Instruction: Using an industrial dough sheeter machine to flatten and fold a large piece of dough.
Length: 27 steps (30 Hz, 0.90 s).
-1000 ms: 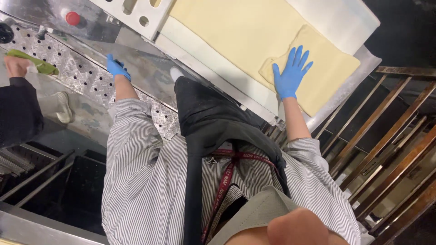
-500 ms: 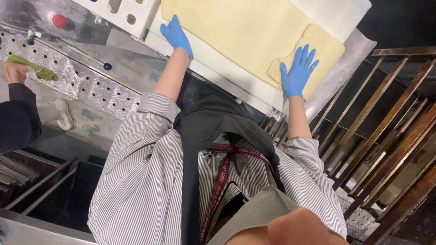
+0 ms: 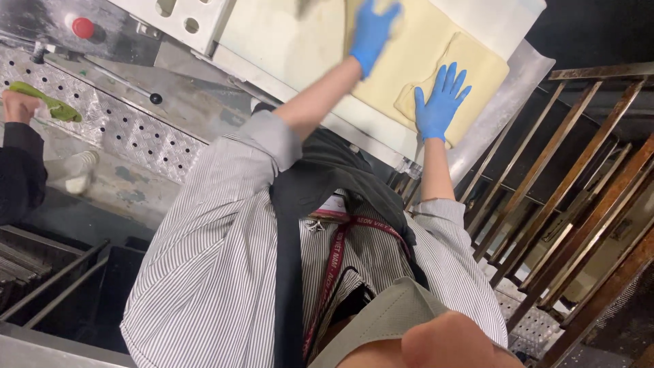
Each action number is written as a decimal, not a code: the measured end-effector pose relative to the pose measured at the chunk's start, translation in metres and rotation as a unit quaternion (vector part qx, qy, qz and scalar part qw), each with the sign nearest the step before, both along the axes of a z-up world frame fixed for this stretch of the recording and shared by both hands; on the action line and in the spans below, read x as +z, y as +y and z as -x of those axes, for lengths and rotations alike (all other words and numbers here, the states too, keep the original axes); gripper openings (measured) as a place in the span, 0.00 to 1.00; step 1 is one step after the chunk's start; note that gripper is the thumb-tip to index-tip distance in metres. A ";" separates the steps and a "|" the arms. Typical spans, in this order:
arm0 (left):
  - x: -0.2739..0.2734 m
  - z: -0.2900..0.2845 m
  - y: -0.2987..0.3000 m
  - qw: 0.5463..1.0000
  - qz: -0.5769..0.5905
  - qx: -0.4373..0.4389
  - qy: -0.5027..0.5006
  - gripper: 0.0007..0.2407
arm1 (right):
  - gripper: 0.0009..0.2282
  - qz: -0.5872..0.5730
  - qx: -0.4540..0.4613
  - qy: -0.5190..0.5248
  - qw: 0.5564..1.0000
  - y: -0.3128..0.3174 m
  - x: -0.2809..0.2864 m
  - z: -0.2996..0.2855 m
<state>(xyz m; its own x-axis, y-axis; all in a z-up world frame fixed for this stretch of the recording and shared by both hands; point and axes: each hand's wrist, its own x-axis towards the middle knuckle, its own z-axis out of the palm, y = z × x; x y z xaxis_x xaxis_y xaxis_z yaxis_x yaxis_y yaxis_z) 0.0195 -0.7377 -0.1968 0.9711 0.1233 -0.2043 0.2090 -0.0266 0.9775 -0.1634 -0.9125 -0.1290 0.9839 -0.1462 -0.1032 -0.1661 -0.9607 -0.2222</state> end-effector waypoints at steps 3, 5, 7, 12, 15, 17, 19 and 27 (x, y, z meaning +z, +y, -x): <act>0.123 0.096 -0.031 0.903 0.015 -0.394 -0.172 0.27 | 0.36 -0.132 -0.113 -0.045 0.984 0.003 -0.008 0.000; 0.139 0.121 -0.018 0.871 0.007 -0.434 -0.231 0.22 | 0.33 -0.216 -0.155 -0.054 0.962 -0.024 -0.099 0.021; 0.163 0.129 0.023 0.833 0.001 -0.473 -0.287 0.18 | 0.30 -0.298 -0.197 -0.062 0.932 -0.044 -0.161 0.040; 0.099 0.074 0.230 0.929 -0.112 0.227 -0.271 0.06 | 0.23 -0.098 -0.059 -0.017 0.993 -0.071 -0.228 0.057; 0.011 0.050 0.438 0.736 -0.232 0.580 -0.261 0.11 | 0.23 -0.065 -0.054 0.013 0.996 -0.073 -0.232 0.055; -0.013 0.079 0.502 0.702 -0.246 0.659 -0.112 0.15 | 0.23 -0.030 -0.033 0.015 0.999 -0.077 -0.239 0.058; -0.051 0.096 0.550 0.652 -0.250 0.715 0.037 0.19 | 0.23 0.003 -0.015 0.014 1.000 -0.082 -0.248 0.057; -0.054 0.142 0.563 0.872 0.271 0.335 0.233 0.15 | 0.25 -0.129 -0.096 -0.025 0.987 -0.057 -0.212 0.041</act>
<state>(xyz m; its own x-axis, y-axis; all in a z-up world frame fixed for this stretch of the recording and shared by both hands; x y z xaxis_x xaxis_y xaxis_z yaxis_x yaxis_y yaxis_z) -0.1225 -0.1748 -0.2509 0.5145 0.3946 -0.7613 0.3772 0.6932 0.6142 -0.2041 -0.9697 -0.3412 0.9452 -0.3059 -0.1141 -0.3227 -0.8228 -0.4679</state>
